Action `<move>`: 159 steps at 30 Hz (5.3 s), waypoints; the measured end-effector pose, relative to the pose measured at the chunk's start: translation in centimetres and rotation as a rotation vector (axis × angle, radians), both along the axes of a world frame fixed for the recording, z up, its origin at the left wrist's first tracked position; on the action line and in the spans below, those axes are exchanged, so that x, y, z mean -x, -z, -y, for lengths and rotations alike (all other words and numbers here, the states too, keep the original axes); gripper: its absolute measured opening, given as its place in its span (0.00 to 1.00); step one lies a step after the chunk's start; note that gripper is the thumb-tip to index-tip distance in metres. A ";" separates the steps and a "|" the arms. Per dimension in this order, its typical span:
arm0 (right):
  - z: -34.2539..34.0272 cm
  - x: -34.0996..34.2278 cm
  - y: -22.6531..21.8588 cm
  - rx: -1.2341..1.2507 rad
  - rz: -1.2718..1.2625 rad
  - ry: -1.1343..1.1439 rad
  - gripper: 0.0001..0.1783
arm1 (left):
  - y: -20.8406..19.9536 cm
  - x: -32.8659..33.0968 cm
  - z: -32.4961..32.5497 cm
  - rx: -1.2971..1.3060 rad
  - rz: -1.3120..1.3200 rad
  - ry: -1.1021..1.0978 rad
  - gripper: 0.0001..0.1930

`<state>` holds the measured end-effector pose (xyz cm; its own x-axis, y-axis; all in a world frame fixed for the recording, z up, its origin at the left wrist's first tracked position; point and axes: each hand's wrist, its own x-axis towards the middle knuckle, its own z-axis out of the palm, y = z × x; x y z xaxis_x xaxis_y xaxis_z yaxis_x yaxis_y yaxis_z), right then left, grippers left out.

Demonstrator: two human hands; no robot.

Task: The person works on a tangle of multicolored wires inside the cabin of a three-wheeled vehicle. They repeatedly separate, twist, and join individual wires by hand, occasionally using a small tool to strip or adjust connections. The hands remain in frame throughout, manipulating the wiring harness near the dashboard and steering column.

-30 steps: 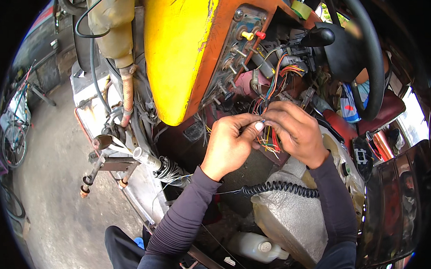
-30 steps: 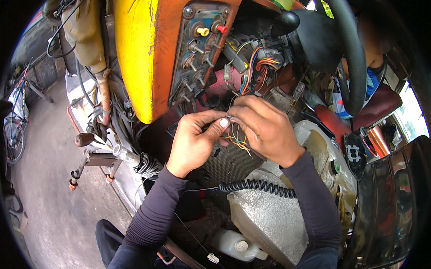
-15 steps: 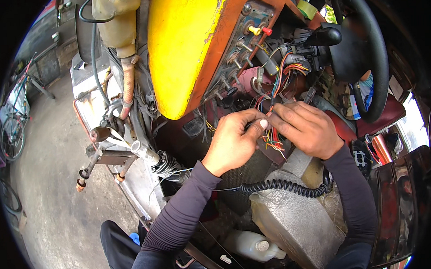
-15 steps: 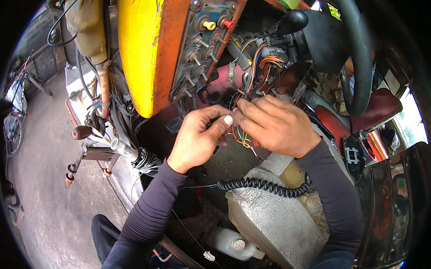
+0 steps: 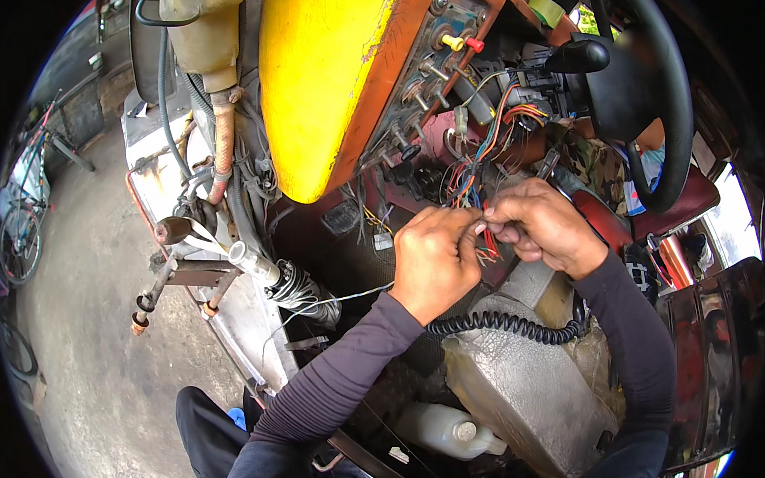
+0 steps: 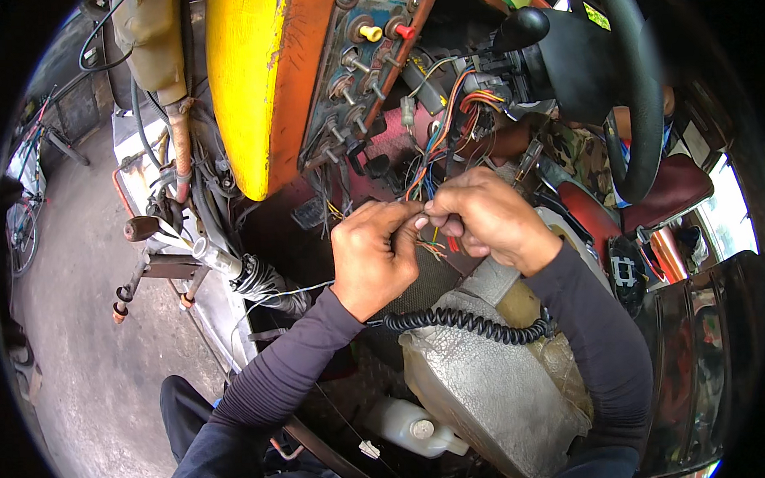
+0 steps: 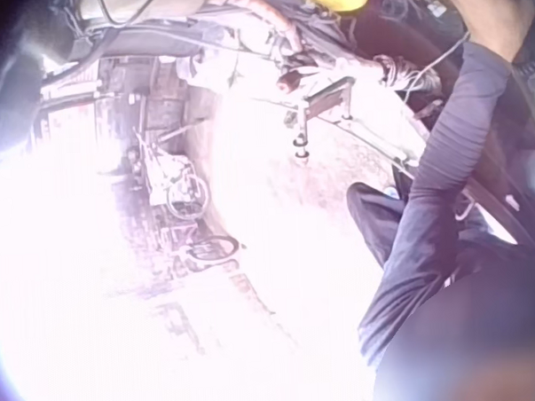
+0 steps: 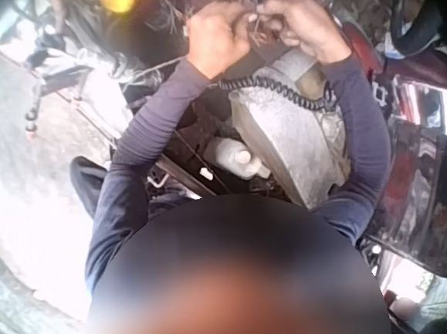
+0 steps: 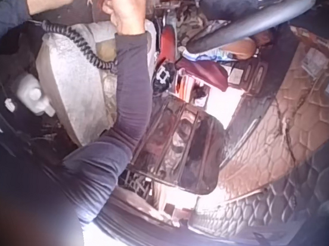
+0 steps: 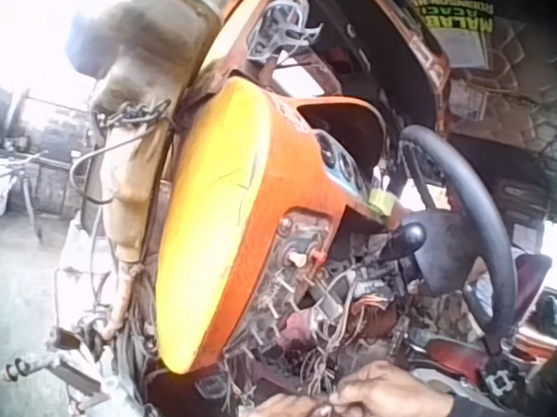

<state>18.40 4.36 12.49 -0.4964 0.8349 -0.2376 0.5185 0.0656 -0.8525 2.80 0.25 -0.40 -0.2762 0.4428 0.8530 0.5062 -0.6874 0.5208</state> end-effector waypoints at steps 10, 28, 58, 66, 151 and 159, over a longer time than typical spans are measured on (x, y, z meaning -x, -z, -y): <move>0.7 -1.9 1.0 -1.782 0.527 -0.581 0.21 | -1.2 1.4 0.1 0.289 0.153 0.303 0.05; 1.0 -0.3 2.3 -1.561 0.344 -0.437 0.13 | -0.8 1.6 -0.4 0.393 0.275 0.296 0.07; 3.4 -5.2 9.0 -0.807 0.194 -0.015 0.12 | 1.6 2.3 -1.4 0.362 0.227 0.487 0.22; 2.5 -4.9 8.4 -0.621 0.237 0.041 0.15 | 2.2 2.9 -1.4 0.379 0.221 0.496 0.27; 0.7 -5.5 9.6 -0.174 -0.152 0.139 0.11 | 5.2 -1.2 -2.7 0.814 0.998 1.232 0.10; 0.9 -5.3 9.6 -0.188 -0.181 0.159 0.10 | 4.8 -1.4 -2.4 0.825 0.987 1.174 0.12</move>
